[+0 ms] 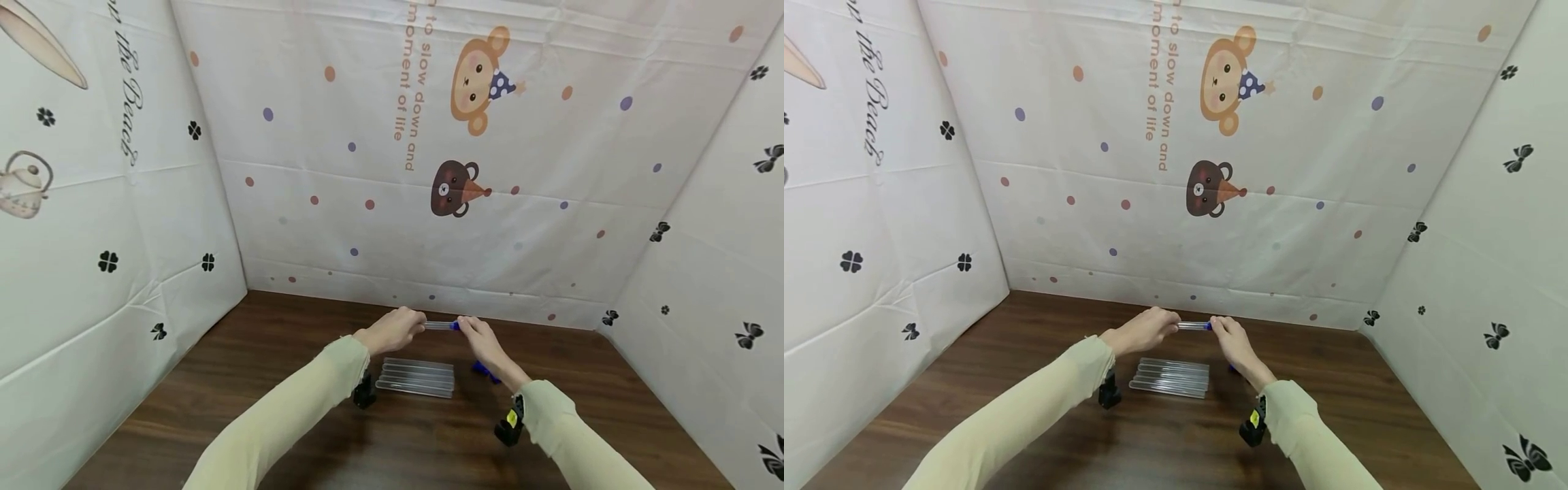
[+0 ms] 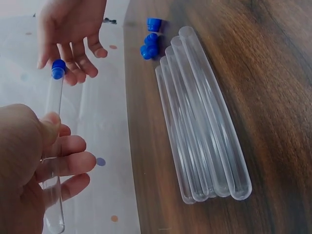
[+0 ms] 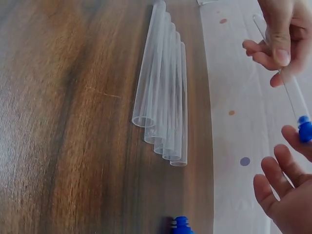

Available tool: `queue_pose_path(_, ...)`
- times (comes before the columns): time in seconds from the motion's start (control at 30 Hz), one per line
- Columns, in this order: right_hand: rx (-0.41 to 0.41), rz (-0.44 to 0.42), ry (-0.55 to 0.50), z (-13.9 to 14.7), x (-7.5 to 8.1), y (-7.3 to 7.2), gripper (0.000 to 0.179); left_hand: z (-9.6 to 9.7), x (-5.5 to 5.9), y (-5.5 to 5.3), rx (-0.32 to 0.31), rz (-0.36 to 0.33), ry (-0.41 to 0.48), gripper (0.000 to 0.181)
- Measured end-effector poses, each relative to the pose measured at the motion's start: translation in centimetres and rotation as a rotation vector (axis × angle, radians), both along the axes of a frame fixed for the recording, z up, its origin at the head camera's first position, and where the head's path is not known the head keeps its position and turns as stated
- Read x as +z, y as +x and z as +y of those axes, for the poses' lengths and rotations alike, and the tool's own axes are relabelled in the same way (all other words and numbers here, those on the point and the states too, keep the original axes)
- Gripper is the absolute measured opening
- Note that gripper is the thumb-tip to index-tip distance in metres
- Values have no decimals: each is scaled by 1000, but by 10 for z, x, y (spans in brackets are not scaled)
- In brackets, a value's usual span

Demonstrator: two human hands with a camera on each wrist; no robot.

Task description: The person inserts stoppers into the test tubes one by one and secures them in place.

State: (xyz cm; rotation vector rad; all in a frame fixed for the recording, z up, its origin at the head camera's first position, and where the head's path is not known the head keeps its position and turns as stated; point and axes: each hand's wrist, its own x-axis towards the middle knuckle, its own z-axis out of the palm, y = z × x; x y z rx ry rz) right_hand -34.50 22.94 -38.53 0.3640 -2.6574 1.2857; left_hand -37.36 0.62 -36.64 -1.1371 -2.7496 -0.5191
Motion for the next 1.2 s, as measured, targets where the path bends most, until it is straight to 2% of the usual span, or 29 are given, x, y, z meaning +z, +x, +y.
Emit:
queue_pose_path(0.07, 21, -14, 3, 1, 0, 0, 40, -1, -1, 0, 9, 28, -13, 16)
queue_pose_path(0.17, 44, 15, 33, 2, -1, -1, 37, -2, -3, -1, 14, 67, -27, 16)
queue_pose_path(0.33, 27, -9, 12, 2, -3, -2, 36, -2, -3, -1, 7, 94, -38, 18)
queue_pose_path(0.43, 3, -24, 12, 1, -2, -2, 36, -3, -1, 1, 6, 78, -37, 20)
queue_pose_path(0.63, 80, -77, -69, 0, 4, 0, 38, -5, 3, 2, 22, 17, -12, 23)
queue_pose_path(0.73, 87, -98, -76, 1, 6, 1, 38, -6, 3, 1, 18, 20, -12, 24)
queue_pose_path(0.93, 72, -79, -56, 1, 3, 0, 35, -7, 1, -1, 7, 40, -14, 24)
queue_pose_path(1.07, 51, -51, -71, 0, 0, -1, 35, -6, 2, -1, 12, 37, -15, 25)
queue_pose_path(1.2, 41, -63, -99, 0, -3, -2, 38, -5, 2, 0, 19, 22, -10, 24)
